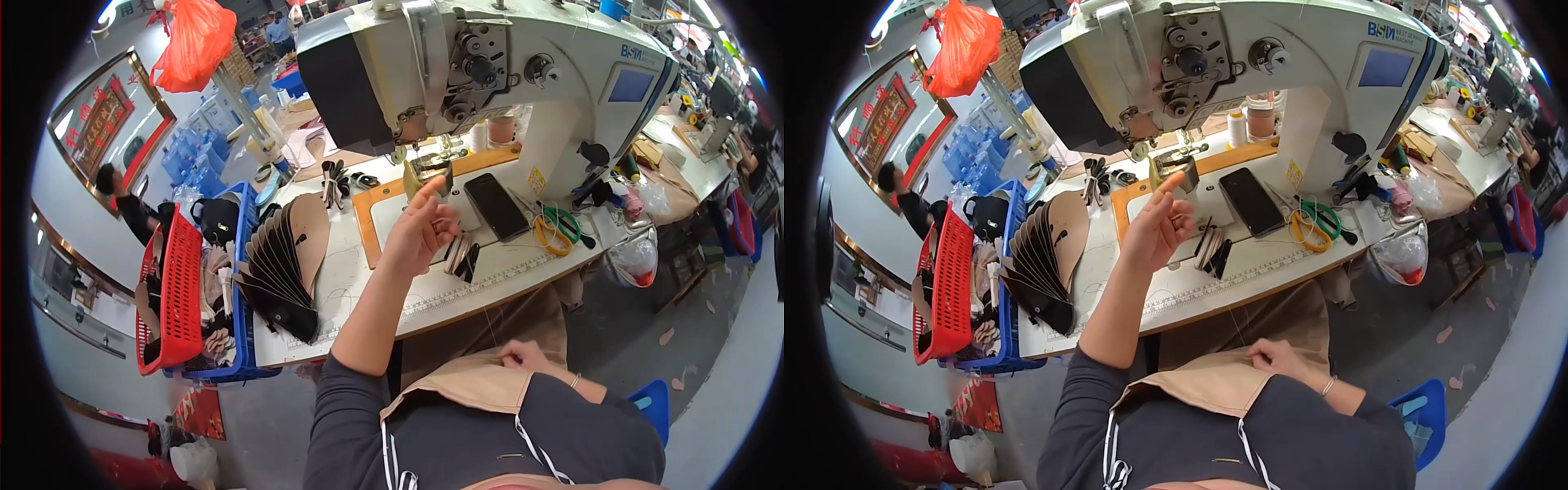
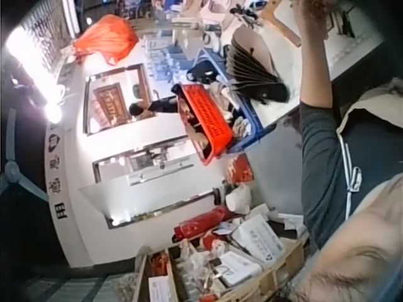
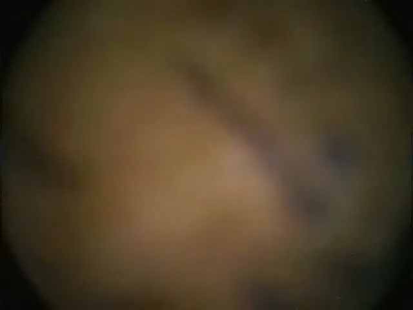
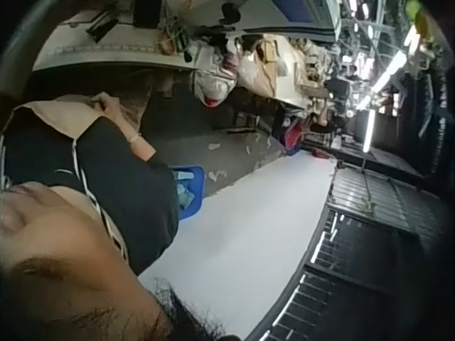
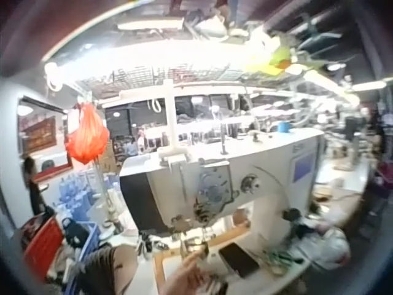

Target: Stitching together various components of a black high-heeled shoe using an industrial sewing machine.

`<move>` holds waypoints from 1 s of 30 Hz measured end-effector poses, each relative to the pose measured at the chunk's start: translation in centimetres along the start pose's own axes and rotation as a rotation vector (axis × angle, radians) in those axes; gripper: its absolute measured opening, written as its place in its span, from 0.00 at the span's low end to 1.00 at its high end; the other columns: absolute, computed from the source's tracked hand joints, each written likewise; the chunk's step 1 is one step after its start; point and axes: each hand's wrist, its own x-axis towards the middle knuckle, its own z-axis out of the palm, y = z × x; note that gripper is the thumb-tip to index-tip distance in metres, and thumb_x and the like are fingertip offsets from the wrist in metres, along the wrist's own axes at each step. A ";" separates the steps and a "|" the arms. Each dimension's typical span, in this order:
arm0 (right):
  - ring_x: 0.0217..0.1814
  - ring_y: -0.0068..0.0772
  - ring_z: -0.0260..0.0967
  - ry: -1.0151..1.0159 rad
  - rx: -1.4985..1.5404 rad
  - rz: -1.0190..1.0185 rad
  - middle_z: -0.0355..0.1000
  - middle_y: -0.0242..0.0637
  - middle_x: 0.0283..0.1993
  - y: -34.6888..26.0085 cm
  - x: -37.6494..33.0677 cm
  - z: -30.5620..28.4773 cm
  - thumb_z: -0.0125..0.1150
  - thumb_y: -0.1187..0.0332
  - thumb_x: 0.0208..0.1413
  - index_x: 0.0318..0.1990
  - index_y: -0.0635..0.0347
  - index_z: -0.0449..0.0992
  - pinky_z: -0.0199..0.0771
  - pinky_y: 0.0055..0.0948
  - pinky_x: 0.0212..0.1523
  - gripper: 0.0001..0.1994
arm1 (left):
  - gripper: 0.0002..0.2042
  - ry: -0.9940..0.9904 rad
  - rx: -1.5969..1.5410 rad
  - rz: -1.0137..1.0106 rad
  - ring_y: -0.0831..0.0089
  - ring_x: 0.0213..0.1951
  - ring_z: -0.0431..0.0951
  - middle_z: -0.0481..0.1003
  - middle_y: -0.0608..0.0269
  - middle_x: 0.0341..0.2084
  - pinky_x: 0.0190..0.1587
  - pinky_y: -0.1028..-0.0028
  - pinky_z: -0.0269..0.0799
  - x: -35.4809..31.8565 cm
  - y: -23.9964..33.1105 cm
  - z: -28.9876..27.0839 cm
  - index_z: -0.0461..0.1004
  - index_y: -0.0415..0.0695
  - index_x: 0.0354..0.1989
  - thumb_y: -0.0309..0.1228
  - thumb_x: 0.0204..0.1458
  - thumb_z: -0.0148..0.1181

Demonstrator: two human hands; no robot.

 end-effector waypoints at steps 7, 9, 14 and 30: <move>0.21 0.13 0.63 0.180 0.292 0.194 0.73 0.31 0.30 -4.9 7.2 -2.7 0.54 0.68 0.60 0.43 0.62 0.73 0.63 0.14 0.22 0.09 | 0.16 -0.629 1.523 0.407 0.57 0.33 0.73 0.73 0.61 0.27 0.40 0.64 0.69 -7.8 -9.9 -2.4 0.77 0.52 0.38 0.21 0.41 0.51; 0.18 0.13 0.60 0.108 0.387 -0.002 0.72 0.31 0.29 -9.2 11.5 -2.8 0.52 0.68 0.60 0.48 0.64 0.71 0.59 0.15 0.18 0.12 | 0.12 -0.762 1.610 0.145 0.59 0.37 0.75 0.74 0.62 0.29 0.40 0.64 0.70 -10.6 -13.6 -2.8 0.77 0.52 0.38 0.26 0.46 0.50; 0.23 0.15 0.64 0.060 0.620 -0.062 0.73 0.32 0.32 -10.7 15.6 -2.4 0.50 0.75 0.57 0.41 0.64 0.74 0.64 0.14 0.24 0.08 | 0.13 -0.556 1.687 -0.030 0.57 0.38 0.77 0.77 0.58 0.33 0.39 0.64 0.73 -11.4 -13.2 -2.8 0.77 0.54 0.42 0.30 0.51 0.49; 0.37 0.32 0.70 0.429 -0.447 0.179 0.70 0.39 0.39 -3.1 2.7 -7.4 0.60 0.69 0.51 0.46 0.60 0.71 0.69 0.28 0.38 0.14 | 0.06 -0.343 1.731 0.974 0.67 0.37 0.73 0.74 0.72 0.28 0.43 0.68 0.68 -0.5 2.7 -1.3 0.78 0.52 0.31 0.29 0.42 0.62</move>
